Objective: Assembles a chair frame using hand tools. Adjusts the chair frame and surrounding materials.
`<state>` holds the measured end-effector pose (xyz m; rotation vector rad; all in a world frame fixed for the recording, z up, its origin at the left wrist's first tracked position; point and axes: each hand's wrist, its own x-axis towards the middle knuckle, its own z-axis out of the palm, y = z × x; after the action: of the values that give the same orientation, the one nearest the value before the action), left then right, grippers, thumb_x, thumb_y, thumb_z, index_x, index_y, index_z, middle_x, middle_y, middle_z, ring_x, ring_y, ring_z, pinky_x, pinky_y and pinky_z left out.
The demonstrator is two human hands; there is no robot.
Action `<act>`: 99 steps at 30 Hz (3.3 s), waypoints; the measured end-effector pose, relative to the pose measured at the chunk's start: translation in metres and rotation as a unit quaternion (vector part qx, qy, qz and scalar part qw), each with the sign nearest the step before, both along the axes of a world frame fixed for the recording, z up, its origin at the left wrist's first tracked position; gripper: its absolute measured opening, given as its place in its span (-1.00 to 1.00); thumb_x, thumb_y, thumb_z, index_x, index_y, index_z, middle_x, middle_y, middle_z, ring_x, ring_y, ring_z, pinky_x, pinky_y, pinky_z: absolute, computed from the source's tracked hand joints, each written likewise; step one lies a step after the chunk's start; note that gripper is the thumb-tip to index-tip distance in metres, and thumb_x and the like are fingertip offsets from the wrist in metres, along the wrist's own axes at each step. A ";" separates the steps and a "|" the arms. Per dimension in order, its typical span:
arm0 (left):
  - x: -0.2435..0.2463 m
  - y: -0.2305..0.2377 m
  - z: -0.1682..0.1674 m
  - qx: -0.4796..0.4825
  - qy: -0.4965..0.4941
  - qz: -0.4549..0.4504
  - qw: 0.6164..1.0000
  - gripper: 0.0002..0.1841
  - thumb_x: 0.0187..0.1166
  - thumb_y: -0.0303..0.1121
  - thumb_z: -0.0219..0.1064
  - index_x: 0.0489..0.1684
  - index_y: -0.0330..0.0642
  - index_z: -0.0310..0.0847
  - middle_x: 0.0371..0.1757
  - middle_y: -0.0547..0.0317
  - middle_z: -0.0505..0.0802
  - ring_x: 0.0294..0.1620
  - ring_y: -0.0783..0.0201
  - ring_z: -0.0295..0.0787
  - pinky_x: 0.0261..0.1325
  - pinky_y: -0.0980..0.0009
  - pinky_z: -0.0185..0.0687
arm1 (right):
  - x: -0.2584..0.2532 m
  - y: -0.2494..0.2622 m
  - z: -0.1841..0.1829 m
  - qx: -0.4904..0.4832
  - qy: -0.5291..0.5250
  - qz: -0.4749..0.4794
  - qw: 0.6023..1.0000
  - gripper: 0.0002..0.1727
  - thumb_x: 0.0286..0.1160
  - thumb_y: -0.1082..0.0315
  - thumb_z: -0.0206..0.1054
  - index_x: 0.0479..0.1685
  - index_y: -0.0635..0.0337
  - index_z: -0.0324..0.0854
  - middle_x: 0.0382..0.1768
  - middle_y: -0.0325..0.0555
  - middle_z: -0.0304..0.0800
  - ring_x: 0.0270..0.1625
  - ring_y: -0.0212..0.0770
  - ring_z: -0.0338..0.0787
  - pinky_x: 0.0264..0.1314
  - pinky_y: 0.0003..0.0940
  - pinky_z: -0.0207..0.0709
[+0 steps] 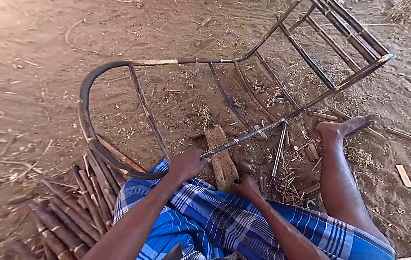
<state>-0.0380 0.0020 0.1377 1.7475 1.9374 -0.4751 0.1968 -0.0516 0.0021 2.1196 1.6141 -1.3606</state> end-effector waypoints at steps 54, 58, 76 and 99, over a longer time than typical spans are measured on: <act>0.015 -0.010 -0.036 -0.001 0.032 -0.026 0.999 -0.61 0.77 -0.02 0.06 0.07 -0.16 0.61 -0.14 -0.05 0.86 -0.03 -0.09 0.88 -0.03 -0.05 0.75 | 0.129 -0.009 0.101 0.057 0.305 -0.400 0.862 -0.36 0.85 -0.24 -0.25 -0.45 0.03 0.39 -0.85 -0.37 0.18 -0.88 -0.43 0.14 -0.87 -0.49 0.09; 0.012 -0.012 -0.037 -0.004 0.034 -0.032 0.999 -0.60 0.80 -0.02 0.02 0.08 -0.17 0.59 -0.14 -0.07 0.86 -0.03 -0.10 0.89 -0.02 -0.06 0.77 | 0.094 -0.061 0.114 0.014 0.355 -0.261 0.897 -0.49 0.83 -0.09 -0.17 -0.35 0.03 0.48 -0.81 -0.41 0.14 -0.86 -0.47 0.11 -0.86 -0.51 0.09; 0.011 -0.009 -0.033 -0.003 0.032 -0.040 0.999 -0.62 0.81 -0.03 0.03 0.04 -0.16 0.59 -0.16 -0.06 0.85 -0.04 -0.08 0.88 -0.04 -0.02 0.75 | 0.060 -0.054 0.106 0.139 0.262 -0.044 0.954 -0.37 0.76 -0.28 -0.14 0.10 -0.01 0.67 -0.68 -0.32 0.39 -0.73 -0.28 0.38 -0.68 -0.25 0.37; 0.014 -0.014 -0.039 0.009 0.032 -0.031 0.999 -0.65 0.78 -0.06 0.07 0.04 -0.16 0.60 -0.18 -0.07 0.86 -0.07 -0.12 0.89 -0.08 -0.08 0.76 | 0.051 -0.073 0.103 0.250 0.061 0.036 0.966 -0.37 0.82 -0.20 -0.14 0.09 0.15 0.65 -0.62 -0.21 0.60 -0.60 -0.22 0.66 -0.50 -0.18 0.62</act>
<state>-0.0241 -0.0119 0.0991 1.8294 1.9416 -0.5442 0.2479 -0.1244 0.1054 2.2302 2.2591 -1.1714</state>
